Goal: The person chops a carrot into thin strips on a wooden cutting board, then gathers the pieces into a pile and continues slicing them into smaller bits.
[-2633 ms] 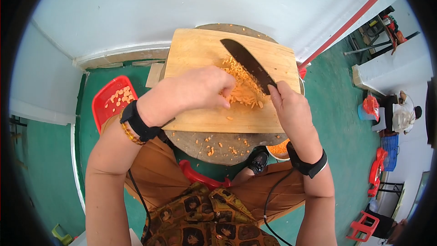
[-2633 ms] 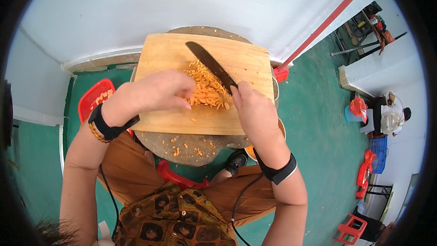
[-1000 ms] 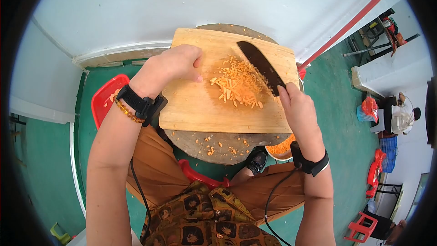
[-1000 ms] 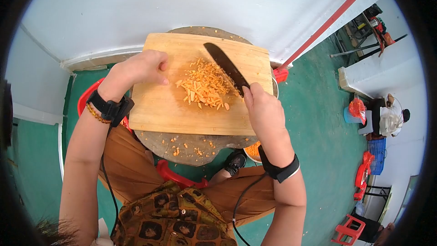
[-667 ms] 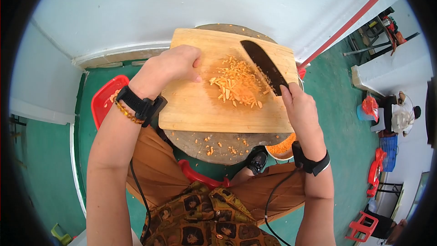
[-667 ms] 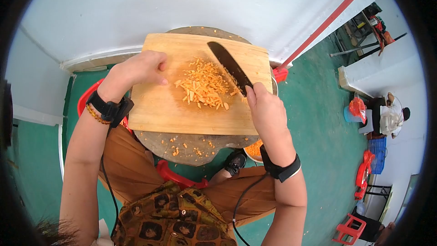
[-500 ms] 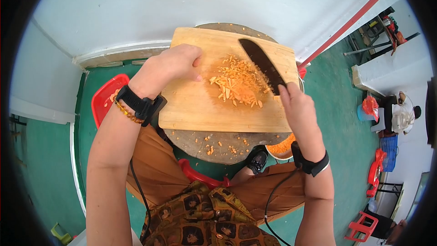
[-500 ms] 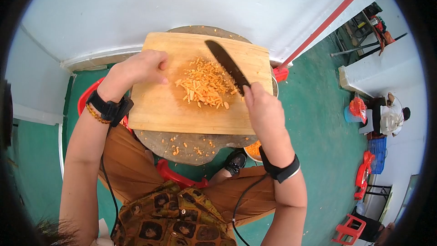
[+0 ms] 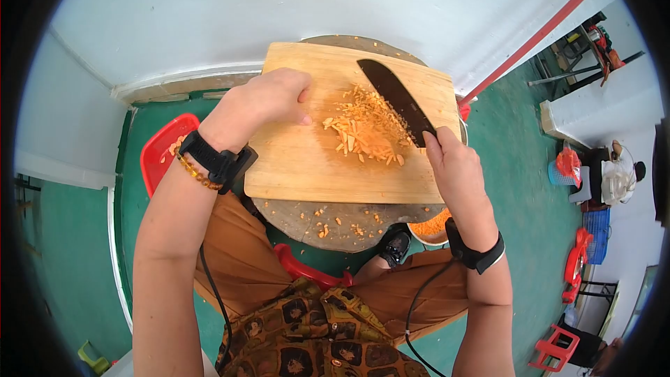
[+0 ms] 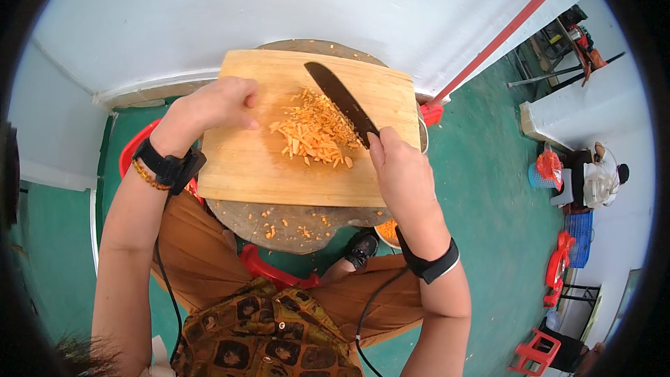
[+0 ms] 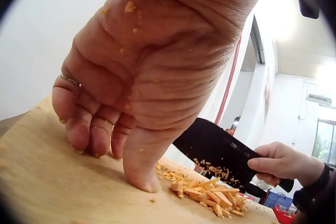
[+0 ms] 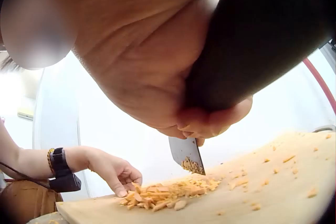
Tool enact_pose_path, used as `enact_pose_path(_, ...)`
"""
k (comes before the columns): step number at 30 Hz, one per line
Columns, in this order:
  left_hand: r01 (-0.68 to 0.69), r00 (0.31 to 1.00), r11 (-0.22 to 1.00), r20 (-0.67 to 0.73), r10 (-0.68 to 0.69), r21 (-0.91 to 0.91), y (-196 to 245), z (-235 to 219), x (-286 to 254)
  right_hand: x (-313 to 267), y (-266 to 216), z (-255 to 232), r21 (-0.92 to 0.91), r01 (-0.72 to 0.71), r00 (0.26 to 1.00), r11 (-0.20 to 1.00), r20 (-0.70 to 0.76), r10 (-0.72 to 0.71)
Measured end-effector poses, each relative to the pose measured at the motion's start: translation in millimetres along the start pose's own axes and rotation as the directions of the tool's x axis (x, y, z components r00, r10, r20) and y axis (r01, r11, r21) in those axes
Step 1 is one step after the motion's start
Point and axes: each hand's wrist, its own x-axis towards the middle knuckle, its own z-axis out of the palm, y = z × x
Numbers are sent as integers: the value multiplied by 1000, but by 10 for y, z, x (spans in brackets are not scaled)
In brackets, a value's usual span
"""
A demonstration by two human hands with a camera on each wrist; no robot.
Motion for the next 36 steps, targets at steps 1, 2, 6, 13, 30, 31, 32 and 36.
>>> enact_pose_path(1,12,1000,1000,4,-12,-9,3,-3,-15,-3,-27,-17,1,6,1000,1000,3,-6)
enact_pose_path(2,20,1000,1000,9,-20,-17,16,-13,-21,-10,-53,-31,2,8,1000,1000,3,-8)
enact_pose_path(6,-5,1000,1000,11,6,-10,-17,5,16,-26,-23,115,-18,20,999,1000,30,-19)
enact_pose_path(13,7,1000,1000,5,-7,-3,12,-3,-7,10,14,28,-9,2,1000,1000,-16,-2)
enact_pose_path(30,-37,999,999,-24,36,-28,-30,25,-13,22,40,30,-44,0,1000,999,-17,-1)
enact_pose_path(31,-38,999,999,-31,37,-22,-44,39,-6,13,26,37,-42,15,1000,999,-22,-16)
enact_pose_path(32,-41,998,999,-38,40,-16,-63,55,5,11,26,60,-41,16,1000,999,-6,-16)
enact_pose_path(36,-19,1000,1000,-9,19,2,-33,30,21,-5,-23,42,0,46,999,999,-6,-46)
